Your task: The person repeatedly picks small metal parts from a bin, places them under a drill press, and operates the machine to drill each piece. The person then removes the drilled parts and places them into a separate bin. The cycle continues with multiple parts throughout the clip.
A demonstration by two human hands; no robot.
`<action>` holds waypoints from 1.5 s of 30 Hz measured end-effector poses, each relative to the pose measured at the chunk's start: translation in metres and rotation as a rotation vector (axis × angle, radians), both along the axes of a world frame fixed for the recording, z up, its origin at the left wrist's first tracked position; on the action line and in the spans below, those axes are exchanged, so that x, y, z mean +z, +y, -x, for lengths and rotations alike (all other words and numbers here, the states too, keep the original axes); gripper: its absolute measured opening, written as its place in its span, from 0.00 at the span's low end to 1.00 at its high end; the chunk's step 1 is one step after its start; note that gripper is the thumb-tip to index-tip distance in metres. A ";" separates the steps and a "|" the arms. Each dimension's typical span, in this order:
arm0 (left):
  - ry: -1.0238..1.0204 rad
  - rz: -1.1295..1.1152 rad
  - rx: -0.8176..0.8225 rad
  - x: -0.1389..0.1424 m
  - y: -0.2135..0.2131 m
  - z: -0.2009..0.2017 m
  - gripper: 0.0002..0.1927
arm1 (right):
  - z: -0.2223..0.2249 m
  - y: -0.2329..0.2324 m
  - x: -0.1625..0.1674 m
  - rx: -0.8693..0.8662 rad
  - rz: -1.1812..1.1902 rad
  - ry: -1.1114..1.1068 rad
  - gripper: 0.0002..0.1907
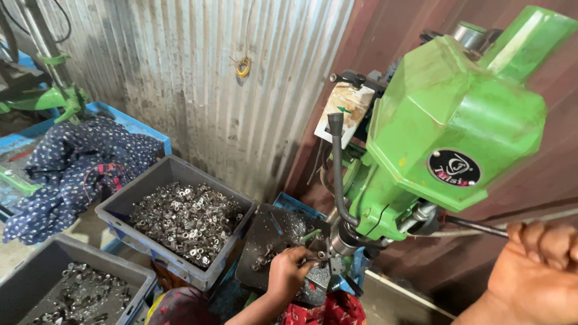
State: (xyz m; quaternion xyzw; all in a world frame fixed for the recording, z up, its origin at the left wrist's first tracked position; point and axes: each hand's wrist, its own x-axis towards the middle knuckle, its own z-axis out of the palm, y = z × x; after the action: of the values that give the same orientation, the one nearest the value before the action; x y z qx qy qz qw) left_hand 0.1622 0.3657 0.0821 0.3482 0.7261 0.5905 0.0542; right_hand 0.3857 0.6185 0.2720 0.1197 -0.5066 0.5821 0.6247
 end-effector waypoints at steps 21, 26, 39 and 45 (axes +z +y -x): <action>0.292 0.099 0.026 0.009 0.006 0.022 0.08 | -0.021 0.008 -0.131 -0.460 -0.279 -0.025 0.16; 0.296 0.071 0.015 0.007 0.004 0.019 0.09 | -0.029 0.013 -0.120 -0.516 -0.301 -0.082 0.17; 0.511 -0.006 0.448 -0.004 -0.038 0.079 0.23 | -0.015 0.068 -0.007 0.054 -0.129 -0.157 0.23; 0.393 0.534 -0.006 -0.044 0.006 0.072 0.17 | -0.001 0.044 0.002 0.037 -0.104 -0.128 0.21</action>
State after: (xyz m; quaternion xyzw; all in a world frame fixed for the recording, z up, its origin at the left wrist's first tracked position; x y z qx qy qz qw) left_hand 0.0905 0.3716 0.0378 0.4310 0.8508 0.3005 0.0042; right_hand 0.3864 0.6623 0.2737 0.1240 -0.5729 0.5729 0.5729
